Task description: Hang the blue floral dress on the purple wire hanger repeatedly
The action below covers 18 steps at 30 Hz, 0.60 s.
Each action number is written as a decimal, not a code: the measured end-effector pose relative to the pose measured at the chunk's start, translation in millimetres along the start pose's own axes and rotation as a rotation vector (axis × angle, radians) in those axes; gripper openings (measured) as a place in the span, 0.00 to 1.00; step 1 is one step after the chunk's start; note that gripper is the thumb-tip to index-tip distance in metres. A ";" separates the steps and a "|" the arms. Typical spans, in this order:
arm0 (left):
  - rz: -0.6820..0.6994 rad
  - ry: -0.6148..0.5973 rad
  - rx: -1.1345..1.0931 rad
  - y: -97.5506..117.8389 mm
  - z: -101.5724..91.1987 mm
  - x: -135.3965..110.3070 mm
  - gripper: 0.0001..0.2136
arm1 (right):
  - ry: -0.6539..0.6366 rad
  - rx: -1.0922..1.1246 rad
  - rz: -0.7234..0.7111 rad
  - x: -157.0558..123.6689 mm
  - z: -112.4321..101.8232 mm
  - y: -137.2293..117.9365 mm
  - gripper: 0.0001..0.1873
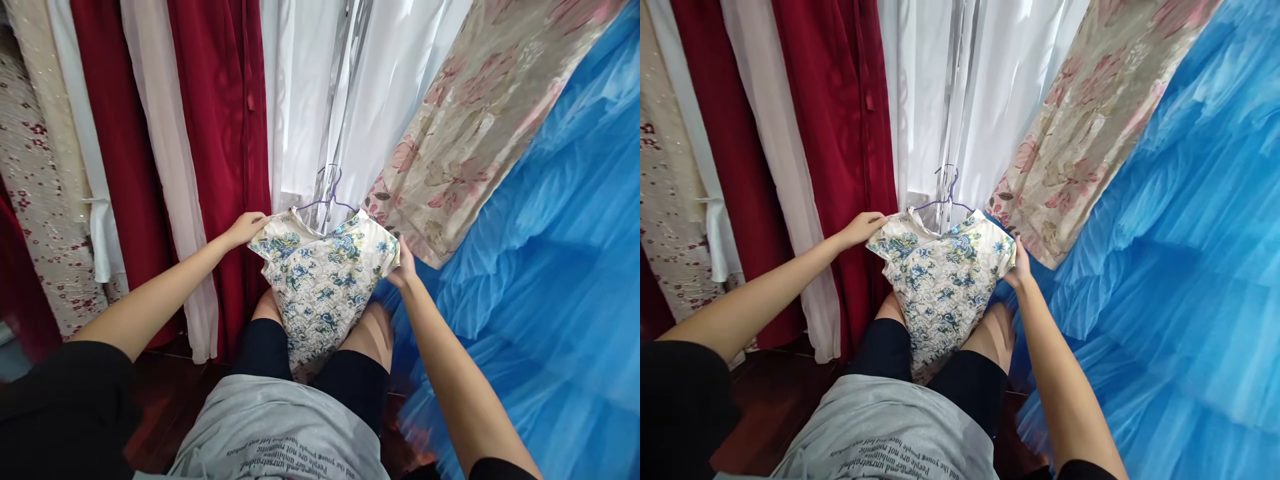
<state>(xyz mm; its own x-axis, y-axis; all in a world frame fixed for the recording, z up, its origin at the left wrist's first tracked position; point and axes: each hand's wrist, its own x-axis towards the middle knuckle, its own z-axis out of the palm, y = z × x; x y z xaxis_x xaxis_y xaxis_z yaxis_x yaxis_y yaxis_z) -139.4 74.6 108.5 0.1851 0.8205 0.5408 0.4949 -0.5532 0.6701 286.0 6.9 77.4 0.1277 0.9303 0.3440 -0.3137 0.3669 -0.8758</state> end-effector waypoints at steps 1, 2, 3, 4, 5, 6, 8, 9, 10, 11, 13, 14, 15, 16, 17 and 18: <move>-0.011 0.051 -0.051 -0.8 -0.5 -4.4 0.21 | -0.011 0.019 0.048 0.5 -3.7 -5.5 0.23; -0.014 0.126 -0.103 1.2 -0.1 -6.5 0.21 | -0.020 0.029 0.087 2.0 -5.6 -11.6 0.19; -0.016 0.209 -0.159 6.1 0.7 -5.9 0.21 | -0.020 0.038 0.109 4.3 -5.5 -18.0 0.15; -0.022 0.285 -0.223 13.5 1.3 -2.4 0.20 | -0.008 0.051 0.110 7.2 -3.6 -24.9 0.12; -0.037 0.344 -0.293 22.9 1.5 3.7 0.20 | 0.015 0.069 0.094 10.2 -0.4 -31.9 0.09; -0.055 0.377 -0.362 33.6 1.0 11.8 0.21 | 0.045 0.095 0.072 12.9 3.6 -38.9 0.08; -0.068 0.368 -0.444 55.4 -1.3 29.9 0.21 | 0.138 0.173 0.041 14.2 12.1 -51.3 0.07; -0.040 0.338 -0.427 65.2 -2.5 37.5 0.20 | 0.211 0.218 0.026 11.3 16.1 -55.9 0.07; 0.019 0.300 -0.356 73.5 -3.0 42.7 0.21 | 0.303 0.261 -0.005 5.2 19.9 -58.7 0.07; 0.101 0.256 -0.235 80.0 -2.4 44.8 0.23 | 0.399 0.293 -0.060 -4.6 23.8 -59.7 0.07; 0.283 0.167 0.077 87.0 4.4 39.4 0.32 | 0.550 0.304 -0.226 -35.1 33.3 -55.9 0.06; 0.365 0.135 0.221 87.6 11.0 32.9 0.38 | 0.574 0.271 -0.326 -55.1 39.5 -51.8 0.05; 0.436 0.110 0.333 86.5 19.8 24.9 0.43 | 0.567 0.213 -0.408 -77.3 46.8 -47.3 0.05; 0.494 0.095 0.402 84.0 30.3 16.5 0.46 | 0.551 0.143 -0.459 -100.5 55.1 -43.0 0.07; 0.535 0.090 0.426 80.6 41.8 8.5 0.48 | 0.509 0.060 -0.493 -123.5 64.1 -39.8 0.09; 0.558 0.094 0.413 76.9 53.4 1.5 0.48 | 0.418 -0.044 -0.511 -145.2 73.5 -38.3 0.11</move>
<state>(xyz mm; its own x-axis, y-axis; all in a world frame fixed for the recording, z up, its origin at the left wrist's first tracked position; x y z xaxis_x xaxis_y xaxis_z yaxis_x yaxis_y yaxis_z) -55.7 41.0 133.6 0.4403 0.4035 0.8021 0.6329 -0.7731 0.0415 210.4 -141.9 85.9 0.6072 0.5563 0.5674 -0.0794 0.7529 -0.6533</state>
